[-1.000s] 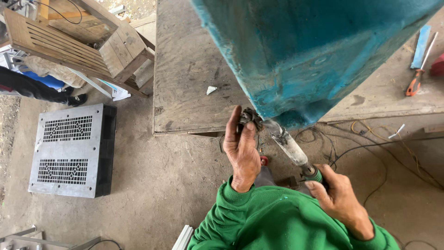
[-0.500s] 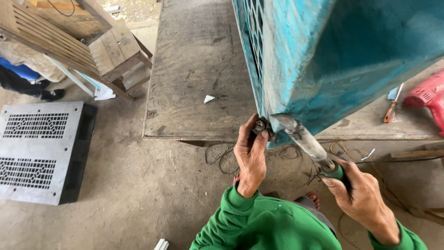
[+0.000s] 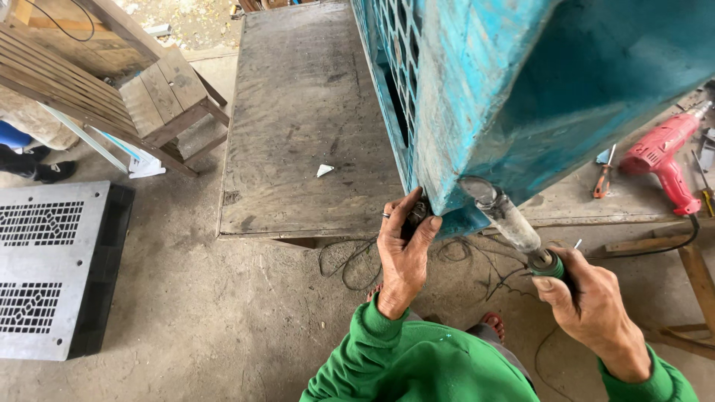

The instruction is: The person repairs a blue plastic crate by using a soldering iron to melt and fuse plastic pieces together, holding the pieces in place by hand and then smoothing the surface with the soldering iron tip.

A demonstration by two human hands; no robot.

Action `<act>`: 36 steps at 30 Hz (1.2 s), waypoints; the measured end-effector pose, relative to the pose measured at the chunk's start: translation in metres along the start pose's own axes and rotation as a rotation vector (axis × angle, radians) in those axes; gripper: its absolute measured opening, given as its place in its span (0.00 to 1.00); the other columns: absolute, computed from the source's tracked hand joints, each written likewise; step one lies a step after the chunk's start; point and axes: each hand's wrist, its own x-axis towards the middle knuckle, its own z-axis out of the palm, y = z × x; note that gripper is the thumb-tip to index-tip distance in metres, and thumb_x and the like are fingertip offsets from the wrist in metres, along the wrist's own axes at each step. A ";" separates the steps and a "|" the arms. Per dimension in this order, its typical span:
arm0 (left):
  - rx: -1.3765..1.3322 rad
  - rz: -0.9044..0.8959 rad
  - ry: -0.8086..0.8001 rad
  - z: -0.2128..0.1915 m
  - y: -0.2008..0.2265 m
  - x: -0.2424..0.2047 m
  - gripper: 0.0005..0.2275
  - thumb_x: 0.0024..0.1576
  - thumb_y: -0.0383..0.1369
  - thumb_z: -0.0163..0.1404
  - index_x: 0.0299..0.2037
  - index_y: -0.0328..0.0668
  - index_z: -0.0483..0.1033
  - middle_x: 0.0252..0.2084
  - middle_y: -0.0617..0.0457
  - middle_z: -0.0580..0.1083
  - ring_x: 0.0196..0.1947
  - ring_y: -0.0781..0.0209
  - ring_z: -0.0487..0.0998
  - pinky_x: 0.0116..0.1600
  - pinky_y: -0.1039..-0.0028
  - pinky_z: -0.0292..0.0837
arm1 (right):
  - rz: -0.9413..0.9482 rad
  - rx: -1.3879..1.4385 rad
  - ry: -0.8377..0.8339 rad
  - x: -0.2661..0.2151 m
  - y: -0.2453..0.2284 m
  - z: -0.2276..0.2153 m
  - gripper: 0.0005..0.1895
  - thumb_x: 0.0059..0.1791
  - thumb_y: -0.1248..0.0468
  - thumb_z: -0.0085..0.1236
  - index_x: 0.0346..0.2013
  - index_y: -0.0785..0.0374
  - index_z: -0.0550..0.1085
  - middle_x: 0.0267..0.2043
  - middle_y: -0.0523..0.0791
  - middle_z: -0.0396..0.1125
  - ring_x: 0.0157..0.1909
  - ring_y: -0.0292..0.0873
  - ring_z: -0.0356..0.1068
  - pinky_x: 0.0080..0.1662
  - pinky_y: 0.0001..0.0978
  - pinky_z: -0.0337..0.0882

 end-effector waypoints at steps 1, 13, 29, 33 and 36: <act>-0.042 -0.026 0.001 0.000 0.002 -0.001 0.22 0.62 0.29 0.58 0.66 0.31 0.70 0.49 0.56 0.63 0.48 0.65 0.68 0.49 0.71 0.70 | 0.007 -0.013 -0.003 0.000 -0.001 0.001 0.20 0.49 0.54 0.56 0.49 0.65 0.73 0.20 0.43 0.68 0.20 0.38 0.69 0.29 0.31 0.70; 0.343 0.357 0.043 0.001 0.034 -0.010 0.22 0.68 0.25 0.47 0.73 0.33 0.61 0.68 0.46 0.61 0.66 0.55 0.65 0.68 0.65 0.64 | 0.039 0.020 -0.034 0.001 0.004 0.023 0.18 0.48 0.58 0.57 0.48 0.66 0.73 0.20 0.46 0.68 0.20 0.41 0.69 0.28 0.34 0.69; 0.029 0.300 0.073 0.005 0.027 -0.016 0.22 0.62 0.19 0.56 0.67 0.33 0.69 0.49 0.55 0.71 0.40 0.72 0.69 0.47 0.77 0.74 | -0.015 -0.031 -0.012 0.011 -0.016 -0.009 0.22 0.50 0.51 0.56 0.50 0.65 0.73 0.22 0.46 0.67 0.21 0.42 0.69 0.30 0.34 0.70; 0.025 0.311 0.049 0.008 0.030 -0.012 0.22 0.62 0.19 0.57 0.67 0.31 0.69 0.46 0.56 0.70 0.42 0.71 0.70 0.50 0.76 0.75 | -0.046 -0.021 -0.010 0.007 -0.021 -0.009 0.22 0.50 0.51 0.55 0.50 0.65 0.72 0.24 0.46 0.68 0.22 0.42 0.70 0.31 0.34 0.70; 0.049 0.292 0.046 0.007 0.029 -0.009 0.23 0.61 0.19 0.58 0.67 0.30 0.70 0.44 0.57 0.69 0.41 0.71 0.69 0.49 0.76 0.73 | 0.009 -0.059 -0.034 0.005 -0.024 -0.010 0.22 0.49 0.52 0.55 0.50 0.65 0.73 0.22 0.47 0.67 0.21 0.45 0.69 0.30 0.35 0.70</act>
